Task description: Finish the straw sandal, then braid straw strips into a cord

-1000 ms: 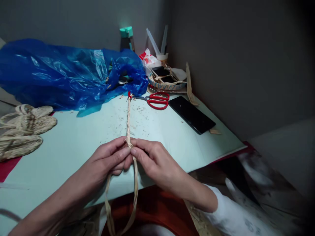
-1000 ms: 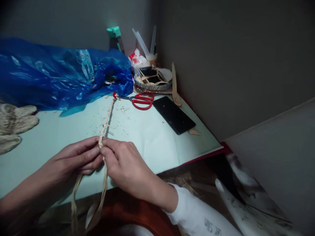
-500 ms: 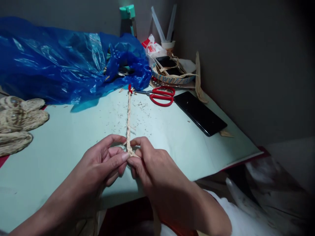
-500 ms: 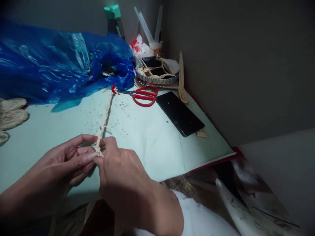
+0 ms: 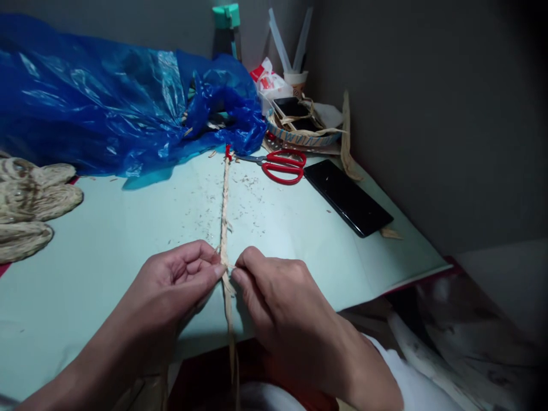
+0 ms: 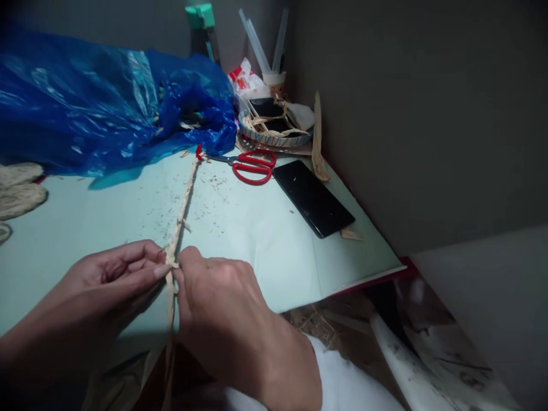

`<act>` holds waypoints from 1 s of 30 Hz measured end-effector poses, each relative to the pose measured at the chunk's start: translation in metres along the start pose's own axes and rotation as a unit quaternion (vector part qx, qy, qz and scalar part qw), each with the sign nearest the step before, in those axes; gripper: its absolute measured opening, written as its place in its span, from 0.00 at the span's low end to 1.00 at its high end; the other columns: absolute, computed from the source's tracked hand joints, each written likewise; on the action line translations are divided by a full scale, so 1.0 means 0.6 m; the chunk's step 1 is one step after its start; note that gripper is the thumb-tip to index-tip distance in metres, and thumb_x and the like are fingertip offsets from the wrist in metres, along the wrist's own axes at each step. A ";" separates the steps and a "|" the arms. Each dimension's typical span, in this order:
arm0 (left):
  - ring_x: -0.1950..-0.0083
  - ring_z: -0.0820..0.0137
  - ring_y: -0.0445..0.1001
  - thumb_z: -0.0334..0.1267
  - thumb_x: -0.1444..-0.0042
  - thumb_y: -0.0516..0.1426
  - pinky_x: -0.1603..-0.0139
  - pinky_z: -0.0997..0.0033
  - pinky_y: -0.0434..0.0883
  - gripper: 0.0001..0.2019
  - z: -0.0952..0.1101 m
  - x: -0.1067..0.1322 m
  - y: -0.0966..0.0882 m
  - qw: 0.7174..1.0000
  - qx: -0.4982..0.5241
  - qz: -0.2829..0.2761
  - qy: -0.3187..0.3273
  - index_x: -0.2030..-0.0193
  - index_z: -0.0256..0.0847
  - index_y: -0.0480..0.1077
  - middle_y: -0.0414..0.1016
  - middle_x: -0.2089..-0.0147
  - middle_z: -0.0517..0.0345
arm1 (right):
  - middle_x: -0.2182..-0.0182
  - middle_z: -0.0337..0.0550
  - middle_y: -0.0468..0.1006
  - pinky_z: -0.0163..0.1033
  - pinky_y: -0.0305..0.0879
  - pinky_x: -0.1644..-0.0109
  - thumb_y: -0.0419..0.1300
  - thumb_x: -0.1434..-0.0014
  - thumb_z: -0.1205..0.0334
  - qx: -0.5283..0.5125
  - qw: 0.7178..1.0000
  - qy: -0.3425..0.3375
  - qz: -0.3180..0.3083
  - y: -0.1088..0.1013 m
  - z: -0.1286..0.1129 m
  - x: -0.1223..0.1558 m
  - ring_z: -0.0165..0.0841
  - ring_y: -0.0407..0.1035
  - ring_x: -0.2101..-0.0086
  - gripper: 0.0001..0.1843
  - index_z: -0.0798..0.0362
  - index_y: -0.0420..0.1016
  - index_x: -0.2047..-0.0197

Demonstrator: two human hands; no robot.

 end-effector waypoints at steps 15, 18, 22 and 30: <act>0.77 0.75 0.62 0.45 0.49 0.63 0.75 0.77 0.59 0.11 -0.024 0.019 -0.001 0.997 0.017 -0.021 0.076 0.70 0.40 0.71 0.70 0.76 0.62 | 0.74 0.47 0.77 0.39 0.58 0.76 0.49 0.40 0.74 0.328 0.885 -0.223 0.243 0.064 -0.051 0.039 0.34 0.67 0.76 0.14 0.64 0.76 0.60; 0.76 0.77 0.62 0.44 0.49 0.63 0.74 0.77 0.59 0.10 -0.025 0.019 -0.001 0.996 0.034 -0.015 0.082 0.69 0.40 0.72 0.71 0.75 0.62 | 0.74 0.47 0.76 0.39 0.58 0.76 0.48 0.40 0.75 0.353 0.888 -0.213 0.205 0.056 -0.054 0.042 0.34 0.68 0.76 0.15 0.63 0.76 0.59; 0.78 0.78 0.56 0.45 0.45 0.61 0.75 0.78 0.56 0.11 -0.029 0.016 -0.002 0.993 0.038 -0.039 0.109 0.68 0.39 0.72 0.67 0.78 0.64 | 0.75 0.47 0.74 0.38 0.58 0.74 0.48 0.39 0.75 0.358 0.891 -0.194 0.198 0.054 -0.052 0.042 0.33 0.67 0.75 0.15 0.65 0.75 0.57; 0.78 0.80 0.55 0.44 0.48 0.63 0.78 0.81 0.51 0.11 -0.030 0.010 0.000 0.990 0.092 -0.037 0.096 0.68 0.39 0.72 0.63 0.78 0.67 | 0.72 0.44 0.75 0.40 0.61 0.64 0.52 0.35 0.62 0.144 0.955 -0.173 0.192 0.007 -0.041 0.027 0.34 0.65 0.70 0.11 0.54 0.72 0.67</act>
Point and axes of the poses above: each hand's wrist, its own x-axis away from the middle knuckle, its own y-axis out of the palm, z = x × y, the point moved 1 cm from there along -x, towards the middle knuckle
